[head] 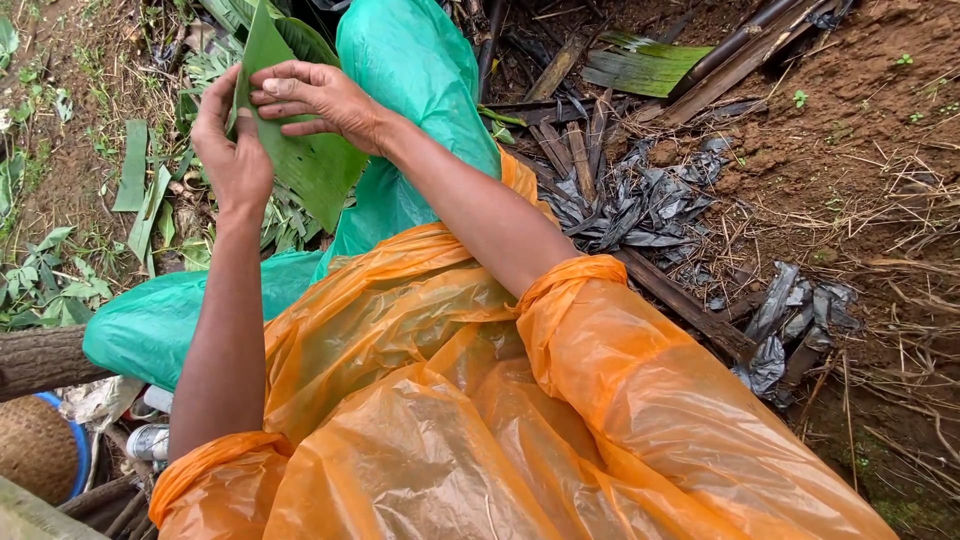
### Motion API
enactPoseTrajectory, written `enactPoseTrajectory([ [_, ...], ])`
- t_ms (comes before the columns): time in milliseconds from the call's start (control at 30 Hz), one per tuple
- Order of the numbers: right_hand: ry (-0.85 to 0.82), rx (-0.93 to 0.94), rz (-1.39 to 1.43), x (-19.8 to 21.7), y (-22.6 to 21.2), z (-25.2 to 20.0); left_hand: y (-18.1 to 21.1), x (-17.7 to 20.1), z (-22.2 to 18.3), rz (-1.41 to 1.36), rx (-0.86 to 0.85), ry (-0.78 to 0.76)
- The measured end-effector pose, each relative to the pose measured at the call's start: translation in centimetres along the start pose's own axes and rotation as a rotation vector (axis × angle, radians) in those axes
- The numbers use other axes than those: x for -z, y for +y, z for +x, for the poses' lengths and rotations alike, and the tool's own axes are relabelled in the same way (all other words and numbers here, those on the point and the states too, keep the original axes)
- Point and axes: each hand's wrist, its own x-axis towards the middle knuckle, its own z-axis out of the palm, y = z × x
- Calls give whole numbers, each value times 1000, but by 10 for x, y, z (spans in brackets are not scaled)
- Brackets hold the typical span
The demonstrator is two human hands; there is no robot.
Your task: Cutting large banana leaves into smaller pieces using a cleaver and folding them into a stack.
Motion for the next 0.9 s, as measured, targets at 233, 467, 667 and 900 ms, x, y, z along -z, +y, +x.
enactPoseTrajectory([
  [233, 180, 118, -128, 20, 42, 25, -14, 12, -6, -28, -35, 241],
  [467, 160, 230, -167, 38, 67, 35, -17, 23, -5, -21, -112, 306],
  [667, 244, 259, -189, 40, 68, 44, -3, 29, 1, 52, -178, 321],
  [900, 277, 210, -199, 34, 60, 49, 1, 38, 5, 36, -199, 270],
])
